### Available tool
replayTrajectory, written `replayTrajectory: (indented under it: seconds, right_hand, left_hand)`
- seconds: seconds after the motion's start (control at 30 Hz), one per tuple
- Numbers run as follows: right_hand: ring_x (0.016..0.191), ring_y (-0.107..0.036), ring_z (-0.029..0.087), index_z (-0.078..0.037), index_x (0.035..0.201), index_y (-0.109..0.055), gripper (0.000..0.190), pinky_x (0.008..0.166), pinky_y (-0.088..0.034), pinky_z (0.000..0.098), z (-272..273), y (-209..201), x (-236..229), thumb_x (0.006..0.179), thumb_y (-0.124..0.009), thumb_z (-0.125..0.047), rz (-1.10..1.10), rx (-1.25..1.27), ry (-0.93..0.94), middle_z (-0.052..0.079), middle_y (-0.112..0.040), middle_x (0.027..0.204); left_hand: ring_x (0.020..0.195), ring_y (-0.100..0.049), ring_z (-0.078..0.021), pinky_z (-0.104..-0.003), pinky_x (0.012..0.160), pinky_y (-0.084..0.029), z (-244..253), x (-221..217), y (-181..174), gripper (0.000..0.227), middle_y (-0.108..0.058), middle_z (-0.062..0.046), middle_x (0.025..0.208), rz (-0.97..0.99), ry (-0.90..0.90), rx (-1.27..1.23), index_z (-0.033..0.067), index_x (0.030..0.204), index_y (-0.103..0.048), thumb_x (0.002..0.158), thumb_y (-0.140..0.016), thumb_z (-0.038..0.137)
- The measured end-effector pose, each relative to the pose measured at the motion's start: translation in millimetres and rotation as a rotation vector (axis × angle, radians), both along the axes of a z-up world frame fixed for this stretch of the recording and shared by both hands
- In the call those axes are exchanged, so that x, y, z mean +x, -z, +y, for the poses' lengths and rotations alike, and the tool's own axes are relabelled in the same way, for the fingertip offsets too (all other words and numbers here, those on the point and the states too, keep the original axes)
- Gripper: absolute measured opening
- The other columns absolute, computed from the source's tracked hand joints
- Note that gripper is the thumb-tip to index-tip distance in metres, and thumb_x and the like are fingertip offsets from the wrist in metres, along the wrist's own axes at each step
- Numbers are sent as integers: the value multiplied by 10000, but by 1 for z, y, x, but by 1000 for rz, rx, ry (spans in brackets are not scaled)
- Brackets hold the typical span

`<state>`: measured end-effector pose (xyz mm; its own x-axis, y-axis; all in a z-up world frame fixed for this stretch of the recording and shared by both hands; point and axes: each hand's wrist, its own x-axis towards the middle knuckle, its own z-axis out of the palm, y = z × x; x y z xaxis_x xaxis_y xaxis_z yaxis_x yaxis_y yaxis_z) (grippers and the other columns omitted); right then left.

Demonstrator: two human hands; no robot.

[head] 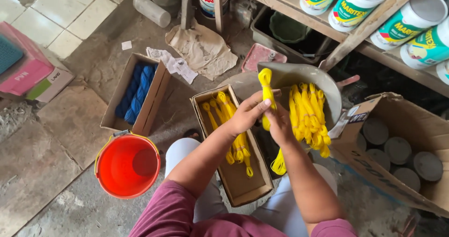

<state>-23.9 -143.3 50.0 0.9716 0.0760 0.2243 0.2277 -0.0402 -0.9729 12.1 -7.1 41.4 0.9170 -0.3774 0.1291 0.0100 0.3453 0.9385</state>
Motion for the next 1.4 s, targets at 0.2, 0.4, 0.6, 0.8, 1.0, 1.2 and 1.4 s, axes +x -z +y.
replayTrajectory:
  seconds: [0.2, 0.4, 0.6, 0.8, 1.0, 1.2, 1.4]
  right_hand:
    - [835, -714, 204, -49, 1120, -709, 332, 855, -590, 451, 20, 27, -2, 1030, -591, -346, 283, 410, -102, 126, -747, 999]
    - [966, -651, 208, -19, 1100, -680, 285, 881, -547, 396, -3, 32, 15, 1082, -613, -295, 31, -124, 203, 133, -686, 1000]
    - [777, -686, 194, -42, 1062, -770, 75, 713, -579, 314, -21, 8, 27, 988, -757, -47, -439, -305, 340, 82, -724, 939]
    - [838, -720, 236, -82, 1045, -803, 104, 756, -596, 358, -13, 10, 29, 942, -799, -70, -529, -460, 306, 58, -754, 927]
    - [787, -690, 281, -84, 1021, -713, 49, 729, -576, 387, -20, 14, 30, 998, -726, -125, -611, -658, 265, 60, -704, 880]
    - [724, -646, 335, -59, 984, -592, 112, 683, -543, 425, -16, 17, 32, 1071, -536, -103, -645, -728, 308, 77, -613, 798]
    - [728, -620, 306, -55, 1058, -574, 128, 716, -512, 399, -42, 37, 45, 1094, -468, -117, -609, -705, 569, 58, -574, 842]
  left_hand:
    - [377, -595, -178, -222, 250, -456, 15, -10, -25, 351, -682, -232, 1192, 237, 21, -109, 35, 1070, -649, 1060, -554, 373]
    - [1115, -683, -294, -415, 990, -524, 5, 3, -7, 310, -660, -236, 1280, 175, -77, -207, 10, 1010, -587, 1109, -539, 301]
    - [452, -619, -197, -291, 500, -487, -5, 19, 90, 327, -598, -70, 553, 175, 5, 129, 80, 1086, -572, 1133, -439, 375]
    - [538, -624, -148, -274, 513, -516, -6, 0, 68, 440, -597, -85, 696, 91, 45, 210, 87, 1467, -441, 1106, -520, 324]
    - [856, -673, -534, -563, 753, -526, 8, -8, 24, 414, -646, -318, 814, -39, -51, 530, 104, 1347, -559, 1106, -450, 423]
    - [951, -678, -519, -571, 849, -545, 11, -6, 9, 448, -687, -297, 930, -102, -69, 654, 79, 1365, -554, 1100, -437, 420]
    - [993, -682, -491, -573, 877, -543, 5, -9, 27, 394, -711, -259, 982, -130, -12, 710, 113, 1363, -569, 1080, -491, 375]
